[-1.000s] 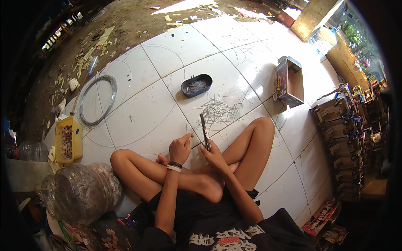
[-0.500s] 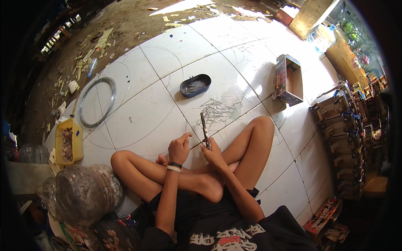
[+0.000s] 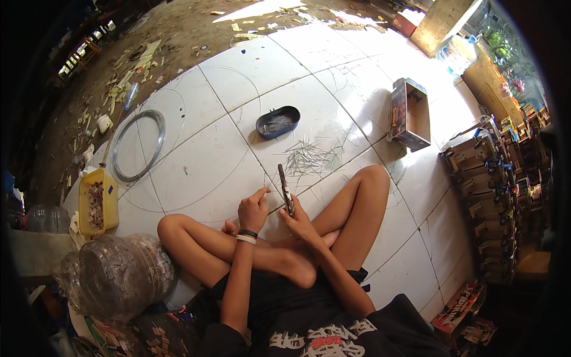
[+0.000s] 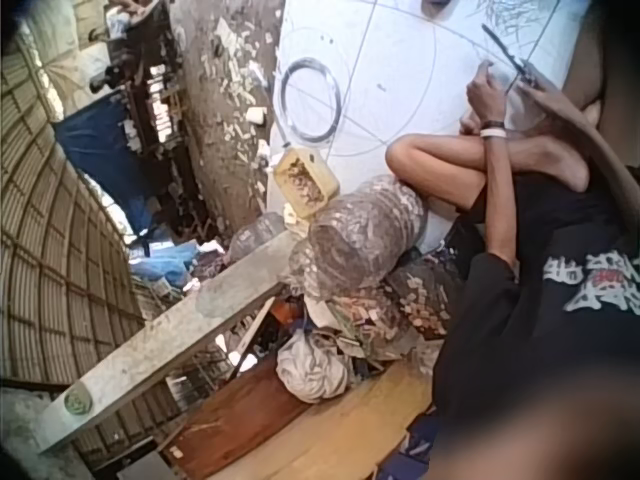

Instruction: The person sits cross-legged on a tiled floor and repeatedly cuts short lengths of thin metal wire from a coil using pliers. Cut pieces are dropped onto the floor, forming a growing pile. The person occasionally pauses to adjust the coil or reposition the wire before continuing to cut.

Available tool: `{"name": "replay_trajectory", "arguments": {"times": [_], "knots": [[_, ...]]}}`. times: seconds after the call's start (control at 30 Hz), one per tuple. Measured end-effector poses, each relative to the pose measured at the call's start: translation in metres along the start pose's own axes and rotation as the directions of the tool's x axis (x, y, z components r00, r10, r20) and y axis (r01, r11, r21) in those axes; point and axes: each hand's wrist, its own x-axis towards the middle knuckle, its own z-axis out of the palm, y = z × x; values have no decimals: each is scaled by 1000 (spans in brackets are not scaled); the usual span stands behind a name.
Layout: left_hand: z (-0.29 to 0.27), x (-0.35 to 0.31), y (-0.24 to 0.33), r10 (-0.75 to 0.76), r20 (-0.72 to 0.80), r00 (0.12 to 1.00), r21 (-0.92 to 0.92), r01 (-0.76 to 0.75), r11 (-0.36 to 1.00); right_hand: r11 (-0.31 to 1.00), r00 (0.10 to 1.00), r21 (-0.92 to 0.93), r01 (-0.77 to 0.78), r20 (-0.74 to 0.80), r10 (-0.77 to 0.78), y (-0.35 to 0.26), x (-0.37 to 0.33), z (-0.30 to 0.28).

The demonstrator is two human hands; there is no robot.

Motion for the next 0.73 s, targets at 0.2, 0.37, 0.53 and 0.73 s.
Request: {"name": "replay_trajectory", "arguments": {"times": [0.2, 0.37, 0.53, 0.73], "knots": [[3, 0, -1, 10, -26, 1000, -39, -11, 999, 996, 996, -1, 84, -6, -84, 4, -1, 0], [1, 1, 3, -27, 6, 1000, -10, 27, 1000, 995, 995, -72, 71, -67, -76, 6, 1, 4], [4, -4, 8, 4, 67, 998, 2, -4, 1000, 993, 956, -104, 53, -283, -80, -2, 26, -4], [1, -3, 11, -28, 134, 991, 70, 19, 997, 991, 987, -76, 114, -105, -122, -7, 26, -24]]}}
